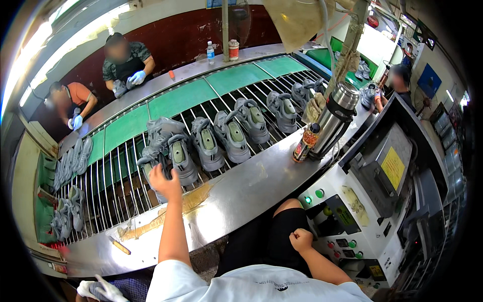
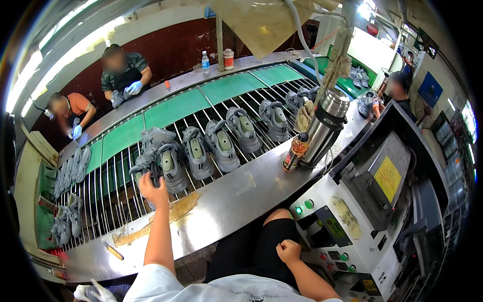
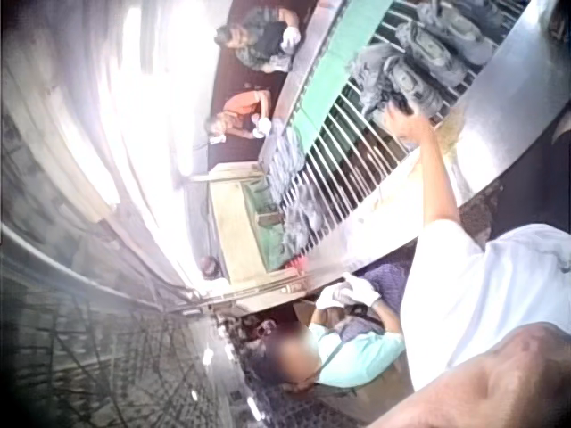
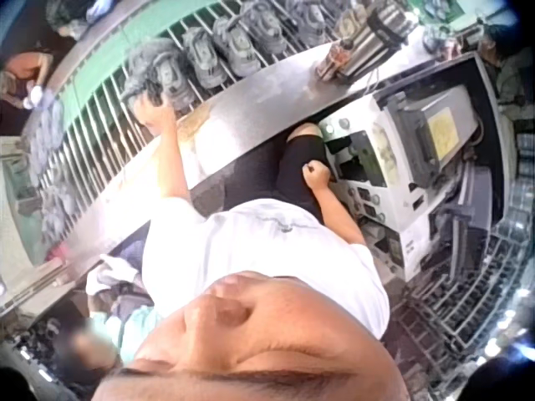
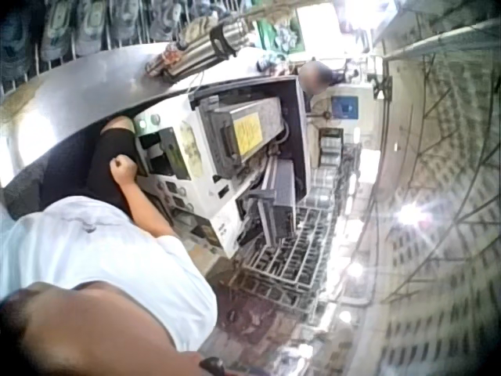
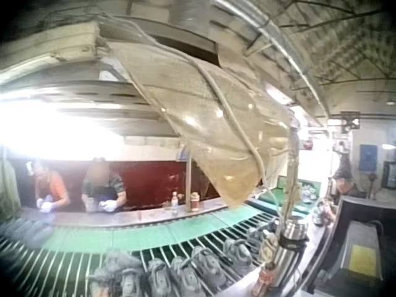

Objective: The person takes a shoe upper from a conveyor belt, places a sole onto the upper, inserts the assembly into a pressing machine, and presses buttons to activate the machine.

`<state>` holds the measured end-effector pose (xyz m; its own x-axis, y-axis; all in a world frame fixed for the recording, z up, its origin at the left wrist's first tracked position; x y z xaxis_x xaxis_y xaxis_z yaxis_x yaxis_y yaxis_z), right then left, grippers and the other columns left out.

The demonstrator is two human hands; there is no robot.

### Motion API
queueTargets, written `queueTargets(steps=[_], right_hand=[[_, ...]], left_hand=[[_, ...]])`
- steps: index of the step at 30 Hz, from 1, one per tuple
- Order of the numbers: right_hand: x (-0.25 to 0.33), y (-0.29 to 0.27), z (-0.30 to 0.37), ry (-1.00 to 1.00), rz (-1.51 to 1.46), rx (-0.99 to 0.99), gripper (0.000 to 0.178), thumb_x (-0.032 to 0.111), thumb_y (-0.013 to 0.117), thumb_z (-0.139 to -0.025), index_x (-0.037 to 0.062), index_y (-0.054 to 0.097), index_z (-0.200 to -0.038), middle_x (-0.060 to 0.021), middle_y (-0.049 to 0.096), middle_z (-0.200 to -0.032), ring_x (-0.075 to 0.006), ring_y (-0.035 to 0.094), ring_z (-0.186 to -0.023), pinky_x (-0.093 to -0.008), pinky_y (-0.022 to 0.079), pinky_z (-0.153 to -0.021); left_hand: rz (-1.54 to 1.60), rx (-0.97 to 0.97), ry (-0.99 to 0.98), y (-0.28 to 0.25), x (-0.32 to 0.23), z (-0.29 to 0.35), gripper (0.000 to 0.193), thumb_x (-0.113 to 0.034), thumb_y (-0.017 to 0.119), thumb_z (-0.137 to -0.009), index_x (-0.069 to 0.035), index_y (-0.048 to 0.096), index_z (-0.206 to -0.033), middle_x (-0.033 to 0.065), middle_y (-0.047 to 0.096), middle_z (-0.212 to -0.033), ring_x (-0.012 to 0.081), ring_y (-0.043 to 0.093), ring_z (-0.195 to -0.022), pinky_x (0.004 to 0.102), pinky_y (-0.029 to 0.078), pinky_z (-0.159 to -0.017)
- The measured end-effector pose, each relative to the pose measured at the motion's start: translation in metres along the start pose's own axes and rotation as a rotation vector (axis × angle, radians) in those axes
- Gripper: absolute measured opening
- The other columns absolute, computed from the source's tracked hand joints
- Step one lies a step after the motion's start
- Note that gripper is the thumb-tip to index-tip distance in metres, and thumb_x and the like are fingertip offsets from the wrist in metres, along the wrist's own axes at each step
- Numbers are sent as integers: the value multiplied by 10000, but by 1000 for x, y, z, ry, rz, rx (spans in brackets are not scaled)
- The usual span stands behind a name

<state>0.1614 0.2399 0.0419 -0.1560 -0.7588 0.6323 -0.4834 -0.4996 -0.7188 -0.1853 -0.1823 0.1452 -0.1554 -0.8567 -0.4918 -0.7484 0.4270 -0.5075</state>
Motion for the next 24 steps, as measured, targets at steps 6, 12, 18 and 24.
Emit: queueTargets(steps=[6, 12, 18, 24], right_hand=[[10, 4, -9, -36, 21, 64, 232, 100, 671, -664, 63, 480, -538, -102, 498, -530, -286, 511, -466, -369, 392, -433], [16, -2, -9, -19, 28, 58, 239, 104, 675, -660, 64, 475, -535, -97, 498, -529, -283, 515, -469, -370, 399, -441], [13, 0, -13, -19, -11, 47, 217, 104, 686, -638, 64, 503, -528, -106, 503, -523, -277, 526, -465, -361, 396, -435], [21, -1, -20, 10, -49, 87, 223, 120, 693, -642, 55, 513, -527, -108, 522, -532, -277, 541, -477, -362, 419, -444]], left_hand=[[-3, 123, -412, 5, 103, 6, 715, -193, 753, -744, -58, 429, -1367, 207, 411, -1363, 371, 414, -1262, 424, 356, -1041], [-34, 101, -250, 27, 117, -2, 628, -155, 710, -796, -59, 455, -1362, 209, 405, -1399, 382, 440, -1248, 408, 398, -1002], [-67, 187, -225, 34, 99, -27, 596, -180, 706, -784, -41, 478, -1317, 218, 453, -1337, 391, 443, -1229, 424, 377, -1018], [-1, 332, 162, 59, 34, -111, 537, -79, 660, -711, -16, 519, -1225, 207, 521, -1241, 390, 484, -1164, 443, 388, -995]])
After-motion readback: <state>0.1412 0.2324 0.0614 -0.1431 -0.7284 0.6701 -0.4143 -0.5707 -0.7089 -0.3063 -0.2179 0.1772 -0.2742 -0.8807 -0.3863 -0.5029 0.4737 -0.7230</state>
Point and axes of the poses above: each hand's wrist, its own z-axis away from the middle knuckle, its own y-axis out of the palm, x = y × z, the point moved 7 cm from there along -z, towards the middle knuckle
